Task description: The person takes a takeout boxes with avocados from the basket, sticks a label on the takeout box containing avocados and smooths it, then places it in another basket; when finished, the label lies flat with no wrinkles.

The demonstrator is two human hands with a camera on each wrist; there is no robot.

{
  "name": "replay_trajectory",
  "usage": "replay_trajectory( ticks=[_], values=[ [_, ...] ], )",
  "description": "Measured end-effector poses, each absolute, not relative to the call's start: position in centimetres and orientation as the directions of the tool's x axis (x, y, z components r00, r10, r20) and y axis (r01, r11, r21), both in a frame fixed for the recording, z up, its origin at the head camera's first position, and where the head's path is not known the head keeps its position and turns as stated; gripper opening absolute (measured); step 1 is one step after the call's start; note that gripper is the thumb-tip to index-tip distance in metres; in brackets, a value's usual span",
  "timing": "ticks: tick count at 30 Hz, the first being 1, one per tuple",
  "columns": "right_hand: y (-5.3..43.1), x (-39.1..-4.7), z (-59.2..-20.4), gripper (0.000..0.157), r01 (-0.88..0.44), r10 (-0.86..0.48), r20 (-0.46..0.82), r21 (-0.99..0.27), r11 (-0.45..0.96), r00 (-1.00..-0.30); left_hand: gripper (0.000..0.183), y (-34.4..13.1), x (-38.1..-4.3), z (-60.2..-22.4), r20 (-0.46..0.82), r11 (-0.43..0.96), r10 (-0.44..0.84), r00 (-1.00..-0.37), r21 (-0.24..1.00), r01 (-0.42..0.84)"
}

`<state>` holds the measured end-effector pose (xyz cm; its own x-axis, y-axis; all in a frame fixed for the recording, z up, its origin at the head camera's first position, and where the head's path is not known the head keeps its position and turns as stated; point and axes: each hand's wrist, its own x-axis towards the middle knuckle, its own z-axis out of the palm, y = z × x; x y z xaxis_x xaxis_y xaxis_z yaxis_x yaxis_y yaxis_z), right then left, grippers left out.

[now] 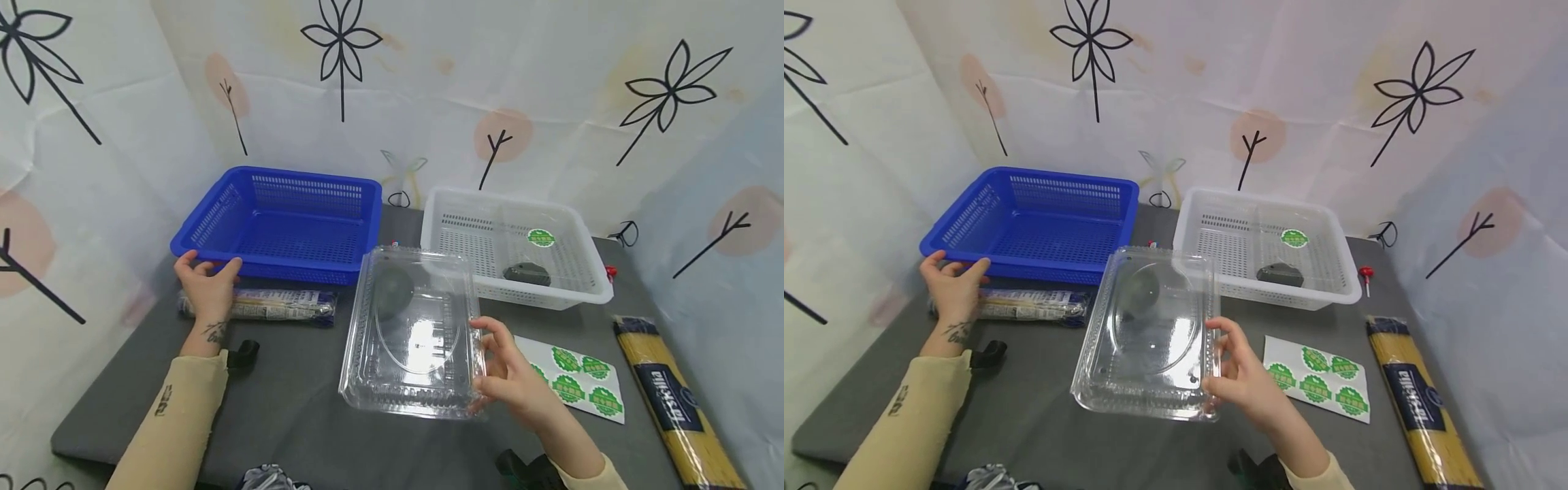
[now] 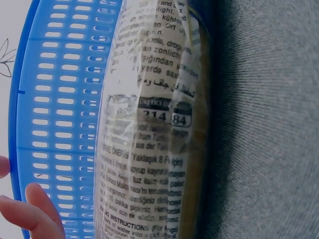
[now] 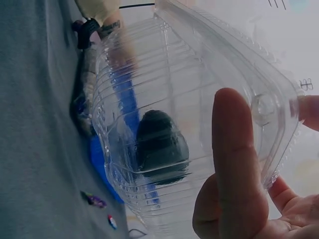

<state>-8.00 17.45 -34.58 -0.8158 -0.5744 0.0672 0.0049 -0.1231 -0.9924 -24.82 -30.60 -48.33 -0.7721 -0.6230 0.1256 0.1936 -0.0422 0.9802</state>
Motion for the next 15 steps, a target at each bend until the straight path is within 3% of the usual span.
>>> replay_trajectory(
  ticks=[6, 15],
  values=[
    [18.2, -6.3, -36.2, 0.065, 0.06, -0.58, 0.034, -0.988, -0.141, -0.814, 0.079, -30.9, -25.0, -48.7, 0.128, -0.023, -0.621, -0.773, 0.983, 0.181],
    [18.6, -6.2, -40.0, 0.069, 0.097, -0.468, -0.067, -0.994, -0.041, -0.881, 0.08, -31.0, -25.2, -48.8, 0.121, -0.014, -0.626, -0.77, 0.986, 0.166]
  ],
)
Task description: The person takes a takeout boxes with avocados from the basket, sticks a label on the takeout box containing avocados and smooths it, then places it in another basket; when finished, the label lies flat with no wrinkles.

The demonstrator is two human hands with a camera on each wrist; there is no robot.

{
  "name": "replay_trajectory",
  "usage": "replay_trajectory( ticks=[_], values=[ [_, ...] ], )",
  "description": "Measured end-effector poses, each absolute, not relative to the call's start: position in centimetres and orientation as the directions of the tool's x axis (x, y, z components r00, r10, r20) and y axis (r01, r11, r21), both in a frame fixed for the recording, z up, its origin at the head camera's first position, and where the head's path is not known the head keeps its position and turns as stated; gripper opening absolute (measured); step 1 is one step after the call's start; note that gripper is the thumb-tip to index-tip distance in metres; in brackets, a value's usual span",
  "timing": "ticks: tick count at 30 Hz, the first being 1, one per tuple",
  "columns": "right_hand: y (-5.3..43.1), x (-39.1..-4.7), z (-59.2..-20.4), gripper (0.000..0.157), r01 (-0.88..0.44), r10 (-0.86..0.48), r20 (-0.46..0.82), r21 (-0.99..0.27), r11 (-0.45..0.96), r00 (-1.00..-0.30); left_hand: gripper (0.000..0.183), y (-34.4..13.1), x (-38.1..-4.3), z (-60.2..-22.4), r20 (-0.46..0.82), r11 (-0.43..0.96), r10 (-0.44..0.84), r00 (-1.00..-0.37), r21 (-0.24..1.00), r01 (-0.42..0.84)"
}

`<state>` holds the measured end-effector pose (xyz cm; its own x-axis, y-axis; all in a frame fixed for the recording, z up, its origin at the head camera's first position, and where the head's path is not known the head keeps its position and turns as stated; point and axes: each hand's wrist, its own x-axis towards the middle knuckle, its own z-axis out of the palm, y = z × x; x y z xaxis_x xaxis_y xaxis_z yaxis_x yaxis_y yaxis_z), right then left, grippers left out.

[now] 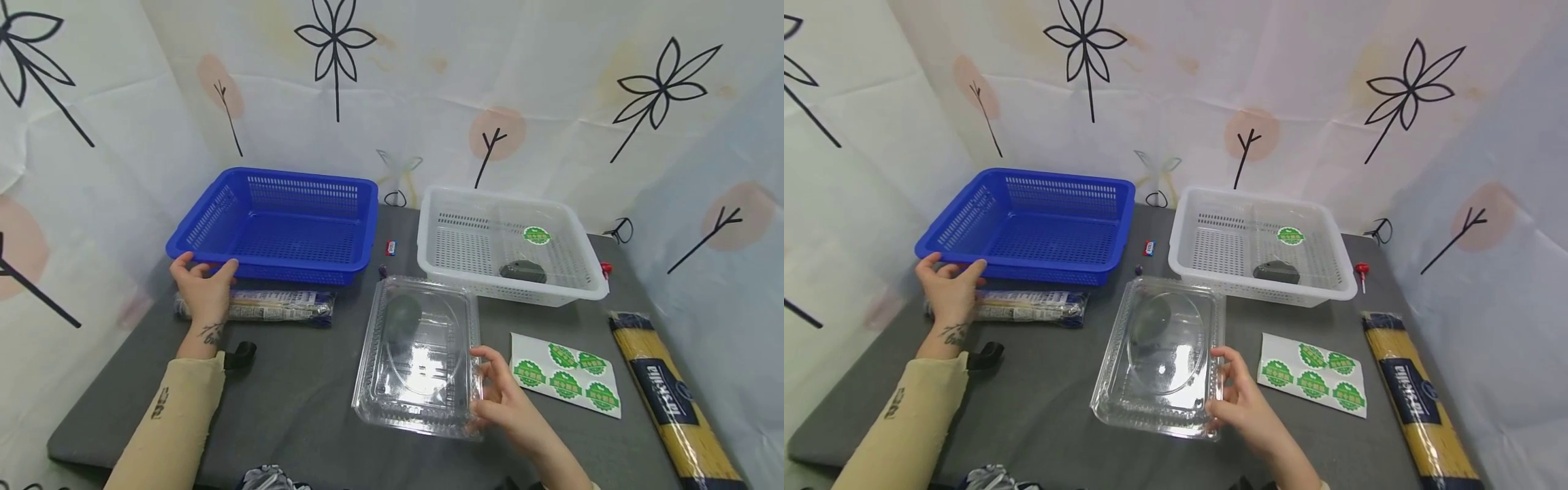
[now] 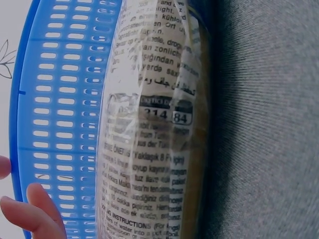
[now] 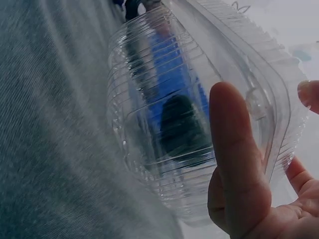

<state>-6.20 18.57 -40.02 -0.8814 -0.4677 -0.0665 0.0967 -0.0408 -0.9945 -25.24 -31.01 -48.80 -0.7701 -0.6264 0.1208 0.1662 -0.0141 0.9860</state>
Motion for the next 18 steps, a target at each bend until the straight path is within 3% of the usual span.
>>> replay_trajectory(
  ticks=[5, 12, 15, 18],
  values=[
    [18.6, -6.8, -41.3, 0.07, 0.089, -0.434, -0.068, -0.996, -0.027, -0.898, 0.078, -30.4, -24.7, -48.0, 0.124, -0.005, -0.622, -0.773, 0.987, 0.162],
    [18.6, -7.1, -41.8, 0.069, 0.092, -0.422, -0.074, -0.996, -0.021, -0.904, 0.063, -24.2, -19.5, -41.4, 0.094, 0.145, -0.588, -0.803, 0.989, 0.009],
    [18.6, -7.1, -41.8, 0.069, 0.095, -0.424, -0.076, -0.995, -0.024, -0.903, 0.052, -20.9, -17.3, -40.6, 0.176, 0.224, -0.423, -0.889, 0.971, 0.085],
    [18.7, -7.1, -41.7, 0.07, 0.099, -0.427, -0.079, -0.995, -0.025, -0.901, 0.046, -17.5, -15.2, -41.1, 0.169, 0.212, -0.127, -0.977, 0.967, 0.14]
  ],
)
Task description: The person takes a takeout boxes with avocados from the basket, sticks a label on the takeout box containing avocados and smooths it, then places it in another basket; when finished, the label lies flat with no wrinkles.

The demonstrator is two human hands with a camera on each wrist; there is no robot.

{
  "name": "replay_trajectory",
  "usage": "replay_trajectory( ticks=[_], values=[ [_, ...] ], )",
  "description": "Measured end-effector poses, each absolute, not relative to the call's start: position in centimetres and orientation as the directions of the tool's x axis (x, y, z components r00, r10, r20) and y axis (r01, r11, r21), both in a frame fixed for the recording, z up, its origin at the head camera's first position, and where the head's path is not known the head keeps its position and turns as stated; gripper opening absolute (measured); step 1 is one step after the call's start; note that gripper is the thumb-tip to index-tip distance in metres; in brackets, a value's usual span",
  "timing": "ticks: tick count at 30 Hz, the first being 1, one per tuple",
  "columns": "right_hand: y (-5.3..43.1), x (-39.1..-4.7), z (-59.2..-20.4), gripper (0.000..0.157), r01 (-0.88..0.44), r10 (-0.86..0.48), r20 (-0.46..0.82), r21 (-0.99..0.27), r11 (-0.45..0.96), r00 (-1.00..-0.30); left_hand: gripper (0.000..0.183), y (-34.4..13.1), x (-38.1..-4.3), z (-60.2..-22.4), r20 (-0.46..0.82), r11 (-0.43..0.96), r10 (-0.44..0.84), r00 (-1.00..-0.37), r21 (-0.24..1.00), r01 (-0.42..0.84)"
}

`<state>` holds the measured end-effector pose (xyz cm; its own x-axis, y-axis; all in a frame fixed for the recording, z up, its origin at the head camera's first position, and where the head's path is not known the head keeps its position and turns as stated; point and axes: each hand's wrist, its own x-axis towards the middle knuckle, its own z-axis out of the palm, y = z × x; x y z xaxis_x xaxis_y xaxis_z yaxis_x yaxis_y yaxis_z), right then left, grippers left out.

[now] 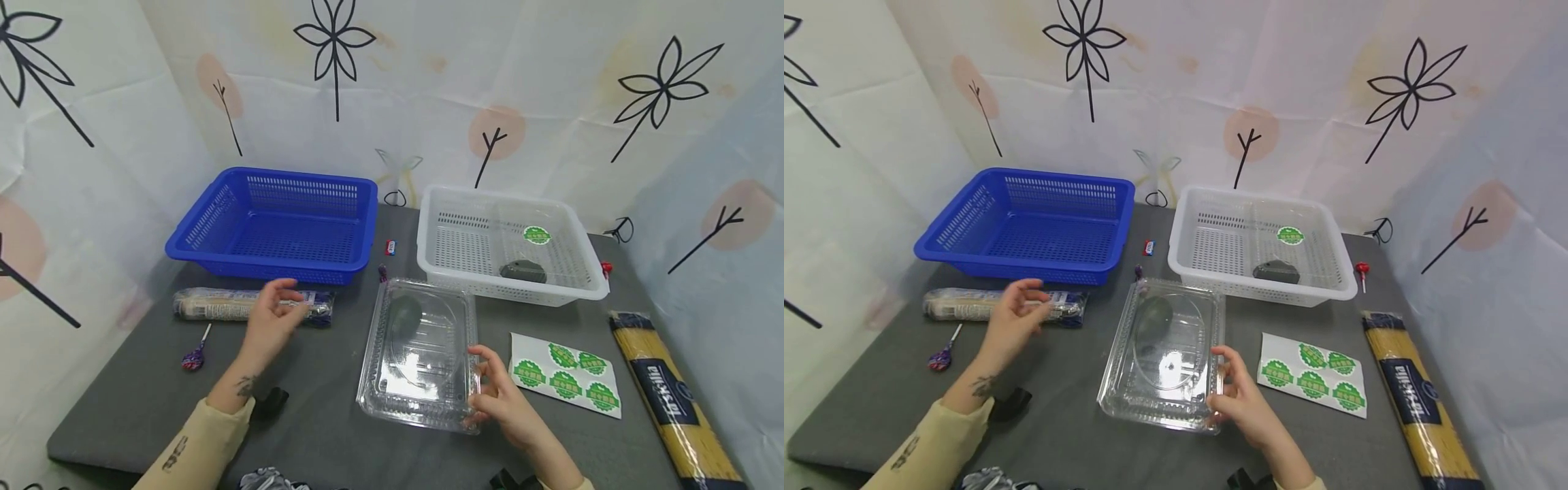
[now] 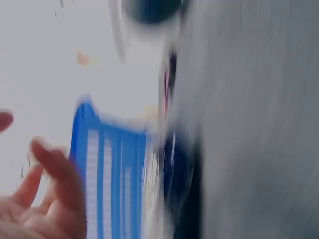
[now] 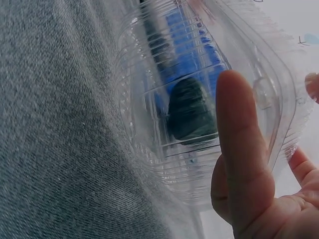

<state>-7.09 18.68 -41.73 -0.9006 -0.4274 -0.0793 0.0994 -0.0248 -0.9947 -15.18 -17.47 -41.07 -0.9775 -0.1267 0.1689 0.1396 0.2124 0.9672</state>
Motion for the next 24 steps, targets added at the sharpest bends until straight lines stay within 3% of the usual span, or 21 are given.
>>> replay_trajectory(
  ticks=[3, 7, 15, 24],
  values=[
    [18.8, -7.1, -41.7, 0.071, 0.109, -0.421, -0.089, -0.994, -0.022, -0.903, 0.052, -14.3, -13.1, -41.8, 0.05, 0.189, 0.155, -0.987, 0.979, 0.08],
    [18.9, -7.1, -41.7, 0.072, 0.123, -0.408, -0.105, -0.992, -0.018, -0.907, 0.069, -11.5, -11.2, -42.2, -0.078, 0.195, 0.345, -0.935, 0.981, -0.01],
    [19.2, -7.1, -41.9, 0.071, 0.121, -0.404, -0.106, -0.993, -0.01, -0.909, 0.073, -10.0, -10.0, -40.7, -0.06, 0.157, 0.455, -0.889, 0.988, 0.014],
    [19.3, -7.0, -42.0, 0.071, 0.123, -0.379, -0.126, -0.992, 0.032, -0.917, 0.068, -9.9, -9.9, -40.3, -0.063, 0.135, 0.457, -0.887, 0.991, -0.001]
  ],
)
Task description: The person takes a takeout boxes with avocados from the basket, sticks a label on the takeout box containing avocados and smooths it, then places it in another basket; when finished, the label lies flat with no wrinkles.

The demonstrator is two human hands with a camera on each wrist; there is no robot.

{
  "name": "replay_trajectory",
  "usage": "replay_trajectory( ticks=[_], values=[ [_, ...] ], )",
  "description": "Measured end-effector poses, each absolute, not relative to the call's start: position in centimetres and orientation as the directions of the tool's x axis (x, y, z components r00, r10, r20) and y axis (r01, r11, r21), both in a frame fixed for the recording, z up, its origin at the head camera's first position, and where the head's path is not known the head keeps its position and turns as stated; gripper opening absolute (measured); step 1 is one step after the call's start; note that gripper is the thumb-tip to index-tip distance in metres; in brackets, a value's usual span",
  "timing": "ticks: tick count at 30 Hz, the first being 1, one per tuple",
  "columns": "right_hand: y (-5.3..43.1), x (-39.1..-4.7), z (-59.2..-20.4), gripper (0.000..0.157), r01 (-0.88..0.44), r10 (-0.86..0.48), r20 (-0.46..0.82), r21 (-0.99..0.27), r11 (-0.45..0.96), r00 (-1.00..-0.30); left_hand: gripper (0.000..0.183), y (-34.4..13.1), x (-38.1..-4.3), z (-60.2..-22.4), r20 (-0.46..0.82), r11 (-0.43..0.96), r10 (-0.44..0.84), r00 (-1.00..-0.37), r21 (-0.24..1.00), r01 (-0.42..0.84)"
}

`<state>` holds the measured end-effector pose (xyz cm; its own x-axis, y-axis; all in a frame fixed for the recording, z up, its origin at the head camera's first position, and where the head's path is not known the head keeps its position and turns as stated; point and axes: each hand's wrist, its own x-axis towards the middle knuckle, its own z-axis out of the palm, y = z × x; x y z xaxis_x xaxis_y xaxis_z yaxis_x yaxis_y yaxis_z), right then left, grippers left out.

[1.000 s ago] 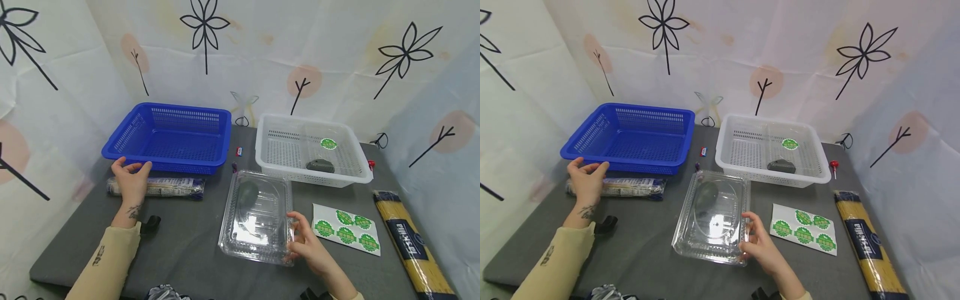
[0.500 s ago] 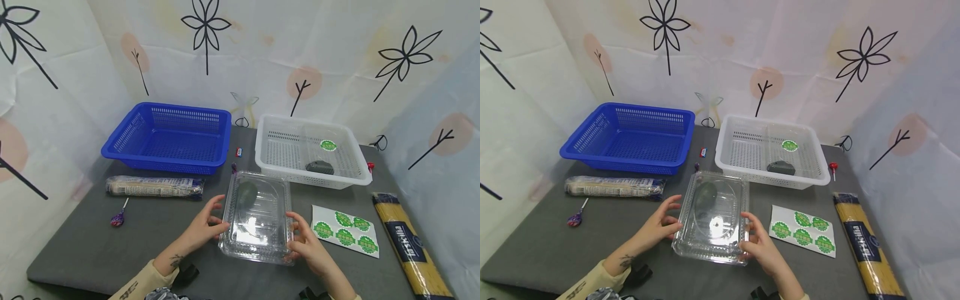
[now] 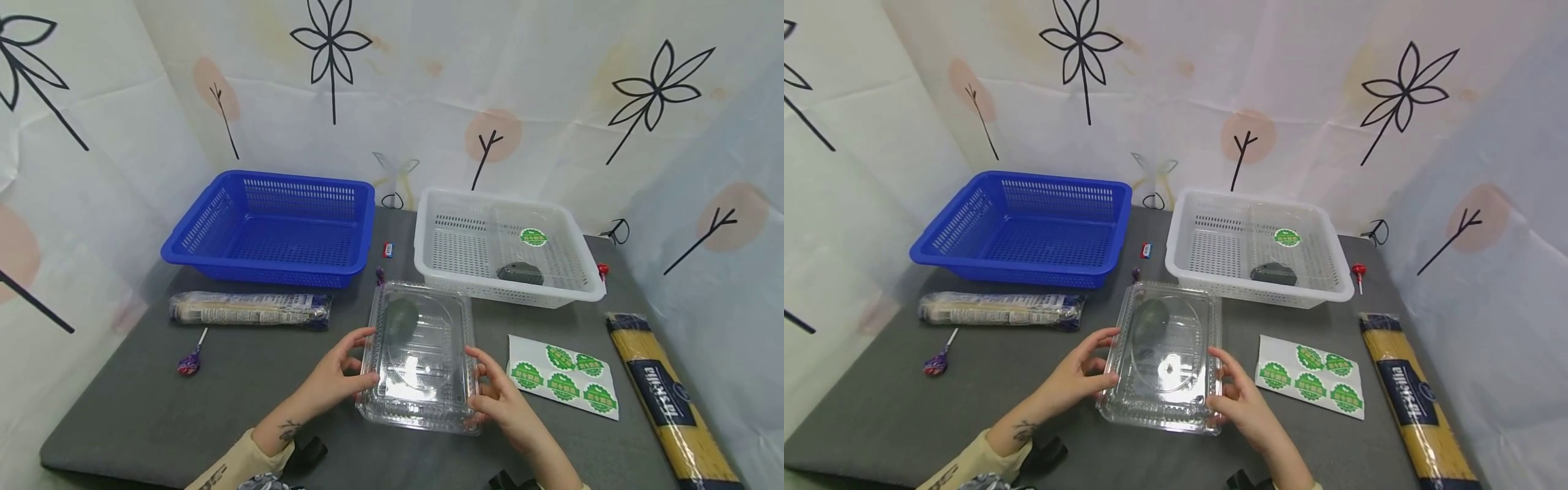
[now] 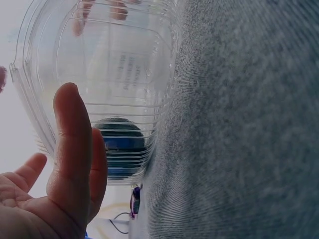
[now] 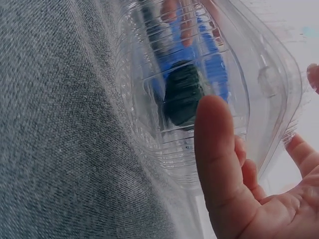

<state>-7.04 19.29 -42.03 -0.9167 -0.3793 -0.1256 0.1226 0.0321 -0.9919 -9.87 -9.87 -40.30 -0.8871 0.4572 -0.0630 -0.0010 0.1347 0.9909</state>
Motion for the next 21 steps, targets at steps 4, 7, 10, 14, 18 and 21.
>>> replay_trajectory(
  ticks=[4, 7, 10, 14, 18, 21],
  values=[
    [19.5, -6.9, -41.8, 0.071, 0.137, -0.342, -0.164, -0.985, 0.102, -0.925, 0.068, -9.8, -9.8, -40.3, -0.066, 0.125, 0.456, -0.888, 0.992, -0.009],
    [20.2, -6.9, -41.2, 0.069, 0.155, -0.265, -0.193, -0.975, 0.157, -0.945, 0.069, -9.8, -9.8, -40.3, -0.065, 0.118, 0.456, -0.887, 0.993, -0.012],
    [21.9, -7.2, -40.7, 0.058, 0.133, -0.1, -0.163, -0.958, 0.254, -0.982, 0.069, -9.8, -9.9, -40.4, -0.066, 0.116, 0.456, -0.887, 0.993, -0.014],
    [26.6, -8.4, -42.5, 0.047, 0.123, 0.19, -0.015, -0.809, 0.575, -0.982, 0.07, -9.9, -9.9, -40.7, -0.072, 0.124, 0.452, -0.889, 0.992, -0.017],
    [31.3, -9.5, -45.1, 0.052, 0.338, 0.401, 0.01, -0.52, 0.785, -0.916, 0.071, -10.0, -10.1, -41.4, -0.07, 0.116, 0.455, -0.888, 0.993, -0.018],
    [32.4, -9.5, -44.7, 0.054, 0.473, 0.483, -0.074, -0.373, 0.798, -0.873, 0.071, -10.0, -10.4, -42.3, -0.07, 0.124, 0.455, -0.888, 0.992, -0.014]
  ],
)
